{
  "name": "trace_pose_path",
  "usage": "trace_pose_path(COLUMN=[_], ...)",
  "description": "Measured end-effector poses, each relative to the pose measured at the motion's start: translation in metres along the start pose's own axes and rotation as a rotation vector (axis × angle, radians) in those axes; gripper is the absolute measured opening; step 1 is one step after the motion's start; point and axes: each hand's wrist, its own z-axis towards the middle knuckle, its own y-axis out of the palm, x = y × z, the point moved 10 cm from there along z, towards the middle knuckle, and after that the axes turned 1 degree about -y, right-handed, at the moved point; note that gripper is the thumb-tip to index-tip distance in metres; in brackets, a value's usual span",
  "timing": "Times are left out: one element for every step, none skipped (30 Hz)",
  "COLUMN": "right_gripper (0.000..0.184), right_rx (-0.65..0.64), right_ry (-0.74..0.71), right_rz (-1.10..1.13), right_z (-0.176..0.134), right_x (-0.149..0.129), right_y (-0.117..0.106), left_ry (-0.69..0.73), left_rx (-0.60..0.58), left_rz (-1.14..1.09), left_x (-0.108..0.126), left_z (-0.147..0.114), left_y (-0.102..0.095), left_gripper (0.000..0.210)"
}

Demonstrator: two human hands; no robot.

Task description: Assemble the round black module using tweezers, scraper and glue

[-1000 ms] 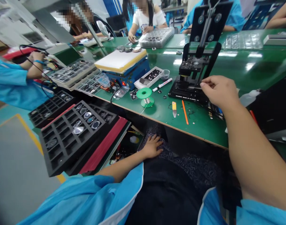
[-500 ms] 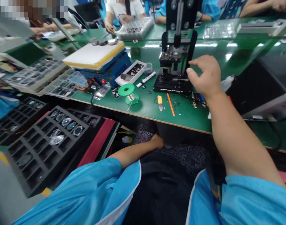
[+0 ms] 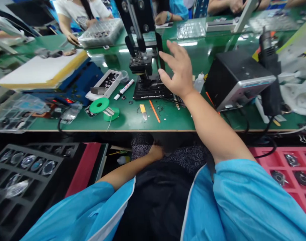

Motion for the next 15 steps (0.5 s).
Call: trace_pose_path(right_gripper=[0.077, 0.076, 0.074, 0.072, 0.071, 0.07, 0.069, 0.068, 0.066, 0.065, 0.064, 0.062, 0.061, 0.06, 0.058], right_rx=[0.03, 0.081, 0.139, 0.19, 0.22, 0.232, 0.236, 0.241, 0.253, 0.269, 0.287, 0.301, 0.309, 0.313, 0.316], right_ry=[-0.002, -0.002, -0.004, -0.009, -0.02, -0.031, -0.037, -0.038, -0.033, -0.026, -0.017, -0.008, -0.002, 0.005, 0.01], right_rz=[0.005, 0.017, 0.033, 0.046, 0.051, 0.045, 0.028, 0.006, -0.016, -0.035, -0.05, -0.061, -0.067, -0.067, -0.062], right_z=[0.0, 0.0, -0.001, -0.001, -0.002, -0.002, -0.003, -0.003, -0.004, -0.005, -0.007, -0.008, -0.009, -0.01, -0.011], right_x=[-0.001, -0.001, -0.002, -0.002, -0.003, -0.004, -0.005, -0.006, -0.006, -0.006, -0.006, -0.007, -0.007, -0.008, -0.009], right_y=[-0.003, -0.007, -0.012, -0.016, -0.017, -0.017, -0.017, -0.017, -0.017, -0.019, -0.022, -0.024, -0.026, -0.028, -0.029], left_ry=[-0.007, -0.021, -0.036, -0.049, -0.059, -0.066, -0.068, -0.07, -0.074, -0.084, -0.099, -0.117, -0.131, -0.139, -0.141], left_rx=[0.039, 0.075, 0.108, 0.136, 0.158, 0.174, 0.184, 0.187, 0.186, 0.182, 0.179, 0.18, 0.184, 0.191, 0.2], left_rz=[0.013, 0.028, 0.041, 0.049, 0.053, 0.054, 0.053, 0.049, 0.044, 0.038, 0.033, 0.028, 0.025, 0.023, 0.021], left_x=[-0.001, -0.002, -0.003, -0.004, -0.004, -0.004, -0.003, -0.003, -0.002, -0.003, -0.003, -0.004, -0.005, -0.005, -0.005], left_z=[-0.001, -0.002, -0.004, -0.005, -0.005, -0.005, -0.005, -0.004, -0.003, -0.002, 0.0, 0.001, 0.001, 0.002, 0.002], left_y=[-0.005, -0.009, -0.013, -0.017, -0.019, -0.021, -0.021, -0.021, -0.02, -0.019, -0.018, -0.017, -0.018, -0.018, -0.019], left_gripper=[0.049, 0.051, 0.055, 0.061, 0.067, 0.073, 0.079, 0.083, 0.085, 0.085, 0.085, 0.085, 0.085, 0.086, 0.085])
